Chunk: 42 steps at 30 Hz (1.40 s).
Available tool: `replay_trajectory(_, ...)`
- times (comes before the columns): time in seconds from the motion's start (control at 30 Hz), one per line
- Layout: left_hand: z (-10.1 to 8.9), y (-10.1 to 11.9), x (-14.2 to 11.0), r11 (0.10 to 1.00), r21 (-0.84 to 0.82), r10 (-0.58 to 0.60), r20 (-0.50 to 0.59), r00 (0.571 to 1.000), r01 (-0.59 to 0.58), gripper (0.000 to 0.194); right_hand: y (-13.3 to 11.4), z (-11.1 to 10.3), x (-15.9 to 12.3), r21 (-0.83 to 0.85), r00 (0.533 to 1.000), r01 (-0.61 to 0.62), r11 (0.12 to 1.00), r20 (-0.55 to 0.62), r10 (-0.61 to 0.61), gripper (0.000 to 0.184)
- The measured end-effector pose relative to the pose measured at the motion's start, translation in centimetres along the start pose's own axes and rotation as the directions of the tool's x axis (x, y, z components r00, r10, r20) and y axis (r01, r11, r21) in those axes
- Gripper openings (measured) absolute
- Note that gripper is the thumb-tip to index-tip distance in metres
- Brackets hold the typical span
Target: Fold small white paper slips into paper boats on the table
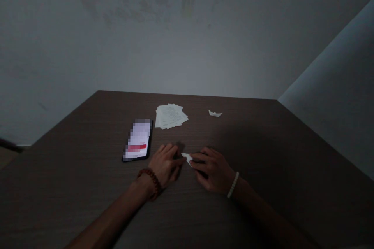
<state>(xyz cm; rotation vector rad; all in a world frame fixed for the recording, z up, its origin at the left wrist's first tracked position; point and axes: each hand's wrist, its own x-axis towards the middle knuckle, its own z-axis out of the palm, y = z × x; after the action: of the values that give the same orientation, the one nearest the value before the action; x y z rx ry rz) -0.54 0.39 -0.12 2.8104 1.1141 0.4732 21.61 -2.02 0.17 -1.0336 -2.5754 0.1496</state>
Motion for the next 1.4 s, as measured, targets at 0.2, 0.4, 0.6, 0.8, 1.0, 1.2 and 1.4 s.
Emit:
replay_trajectory(0.2,-0.4,0.1,0.2,0.996,0.058,-0.068,0.005,0.998,0.067,0.031,0.0,0.0,-0.1,0.008,1.000,0.003,1.000,0.007,-0.003,0.028)
replay_trajectory(0.4,-0.5,0.1,0.5,0.991,0.081,-0.104,0.003,0.995,0.103,0.030,-0.1,0.0,0.0,0.013,1.000,0.001,1.000,-0.007,-0.001,0.026)
replay_trajectory(0.6,0.1,-0.2,0.4,0.995,0.048,-0.088,-0.056,0.994,0.091,0.028,0.3,0.3,0.1,0.030,0.999,-0.010,0.999,-0.037,0.011,0.023)
replay_trajectory(0.8,0.1,-0.3,0.5,0.996,0.031,-0.085,-0.052,0.995,0.086,0.024,0.8,0.7,0.0,0.053,0.996,0.019,0.998,-0.083,-0.015,0.021)
replay_trajectory(1.0,0.1,-0.3,0.5,0.987,-0.002,-0.159,-0.085,0.984,0.160,0.022,0.7,0.7,-0.1,0.065,0.996,0.010,0.998,-0.093,-0.004,0.016)
replay_trajectory(1.2,0.8,-0.5,0.6,0.989,-0.030,-0.147,-0.121,0.982,0.144,0.021,0.8,1.1,0.2,0.125,0.986,-0.068,0.990,-0.143,0.086,0.009)
replay_trajectory(1.4,1.2,-0.6,0.7,0.990,-0.063,-0.136,-0.114,0.984,0.129,0.017,1.3,1.7,0.8,0.191,0.969,-0.098,0.977,-0.206,0.137,0.002)
